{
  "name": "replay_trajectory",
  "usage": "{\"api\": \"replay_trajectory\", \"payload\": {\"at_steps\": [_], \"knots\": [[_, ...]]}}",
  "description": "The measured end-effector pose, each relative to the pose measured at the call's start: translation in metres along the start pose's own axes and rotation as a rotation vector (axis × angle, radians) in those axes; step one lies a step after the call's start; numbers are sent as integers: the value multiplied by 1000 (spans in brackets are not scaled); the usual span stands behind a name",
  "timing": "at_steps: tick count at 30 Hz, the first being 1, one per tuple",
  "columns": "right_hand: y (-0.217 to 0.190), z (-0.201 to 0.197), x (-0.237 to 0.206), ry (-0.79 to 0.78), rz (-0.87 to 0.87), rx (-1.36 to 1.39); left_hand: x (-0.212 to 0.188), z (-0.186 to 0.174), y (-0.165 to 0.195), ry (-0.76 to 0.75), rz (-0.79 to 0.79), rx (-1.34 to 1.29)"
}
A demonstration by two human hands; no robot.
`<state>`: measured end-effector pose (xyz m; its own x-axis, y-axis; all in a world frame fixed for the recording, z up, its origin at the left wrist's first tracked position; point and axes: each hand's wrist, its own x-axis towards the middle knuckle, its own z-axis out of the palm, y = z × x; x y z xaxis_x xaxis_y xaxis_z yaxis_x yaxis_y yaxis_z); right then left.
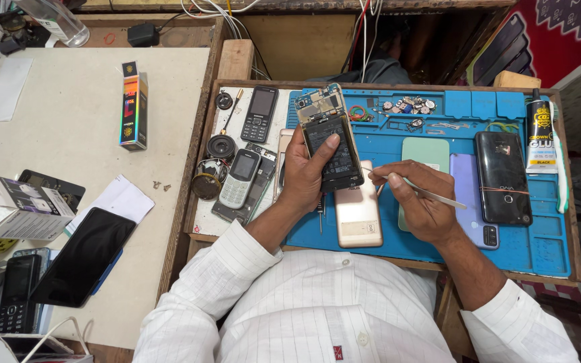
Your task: The person holds a disassembled smartphone and uses a plastic spudger to pry and separate the battery from the phone chassis. The person repeatedly works along the battery edges and corners to loosen adhesive, then lifts the battery slightly to check separation.
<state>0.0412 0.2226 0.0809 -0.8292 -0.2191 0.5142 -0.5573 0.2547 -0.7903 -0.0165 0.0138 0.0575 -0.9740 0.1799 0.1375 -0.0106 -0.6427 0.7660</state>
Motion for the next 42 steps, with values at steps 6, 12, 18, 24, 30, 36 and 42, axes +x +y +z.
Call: {"api": "replay_trajectory", "payload": {"at_steps": [6, 12, 18, 24, 30, 36, 42], "knots": [[-1, 2, -1, 16, -6, -3, 1, 0, -1, 10, 5, -37], [-3, 4, 0, 57, -25, 16, 0, -2, -2, 3, -2, -22], [-4, 5, 1, 62, -42, -14, 0, -6, -3, -20, 2, -11], [-4, 4, 2, 86, -45, 35, -2, -8, -7, -138, -84, -38], [-4, 4, 1, 101, -40, 81, -6, -9, -8, -201, -117, 23], [-2, 2, 0, 70, -14, 19, -5, -8, -8, -187, -105, 45], [1, 4, 0, 91, -48, 50, -5, -8, -7, -141, -106, -8]]}}
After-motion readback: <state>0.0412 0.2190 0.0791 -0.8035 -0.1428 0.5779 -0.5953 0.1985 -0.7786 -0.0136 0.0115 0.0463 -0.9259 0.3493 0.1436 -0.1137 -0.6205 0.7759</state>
